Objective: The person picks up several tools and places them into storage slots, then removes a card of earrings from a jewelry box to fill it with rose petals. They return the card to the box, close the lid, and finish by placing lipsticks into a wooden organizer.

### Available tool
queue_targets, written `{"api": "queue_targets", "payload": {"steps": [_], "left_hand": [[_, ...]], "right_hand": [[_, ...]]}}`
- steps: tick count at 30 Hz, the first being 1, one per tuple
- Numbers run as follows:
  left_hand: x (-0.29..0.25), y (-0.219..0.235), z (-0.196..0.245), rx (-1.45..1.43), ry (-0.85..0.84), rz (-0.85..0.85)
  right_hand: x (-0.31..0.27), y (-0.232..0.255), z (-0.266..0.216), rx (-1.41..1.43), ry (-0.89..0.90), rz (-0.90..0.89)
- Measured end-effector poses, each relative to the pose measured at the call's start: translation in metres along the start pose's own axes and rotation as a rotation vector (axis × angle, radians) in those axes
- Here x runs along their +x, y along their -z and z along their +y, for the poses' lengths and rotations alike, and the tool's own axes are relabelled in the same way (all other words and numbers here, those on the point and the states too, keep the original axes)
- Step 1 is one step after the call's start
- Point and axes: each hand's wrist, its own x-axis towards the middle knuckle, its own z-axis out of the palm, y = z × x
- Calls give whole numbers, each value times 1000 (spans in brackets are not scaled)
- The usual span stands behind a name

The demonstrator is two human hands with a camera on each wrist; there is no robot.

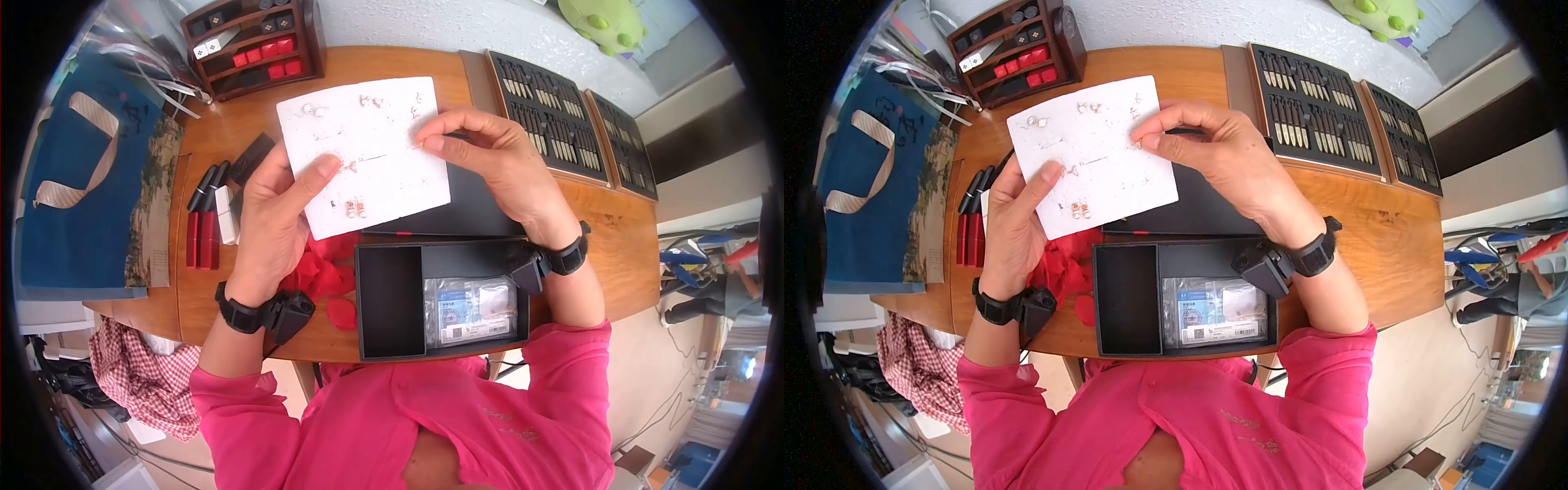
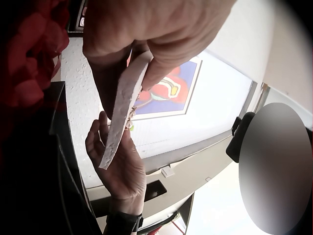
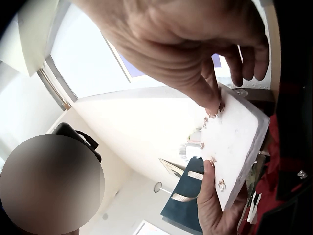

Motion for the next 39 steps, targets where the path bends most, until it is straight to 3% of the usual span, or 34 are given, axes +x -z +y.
{"api": "queue_targets", "payload": {"steps": [6, 12, 18, 39], "left_hand": [[0, 0, -1, -7, -6, -9], [1, 1, -2, 1, -10, -4], [1, 1, -2, -4, -11, -9], [0, 1, -4, 53, -19, -34]], "right_hand": [[3, 2, 6, -37, 33, 6], [4, 2, 11, -119, 177, 7], [3, 1, 5, -65, 117, -41], [3, 2, 13, -216, 181, -22]]}}
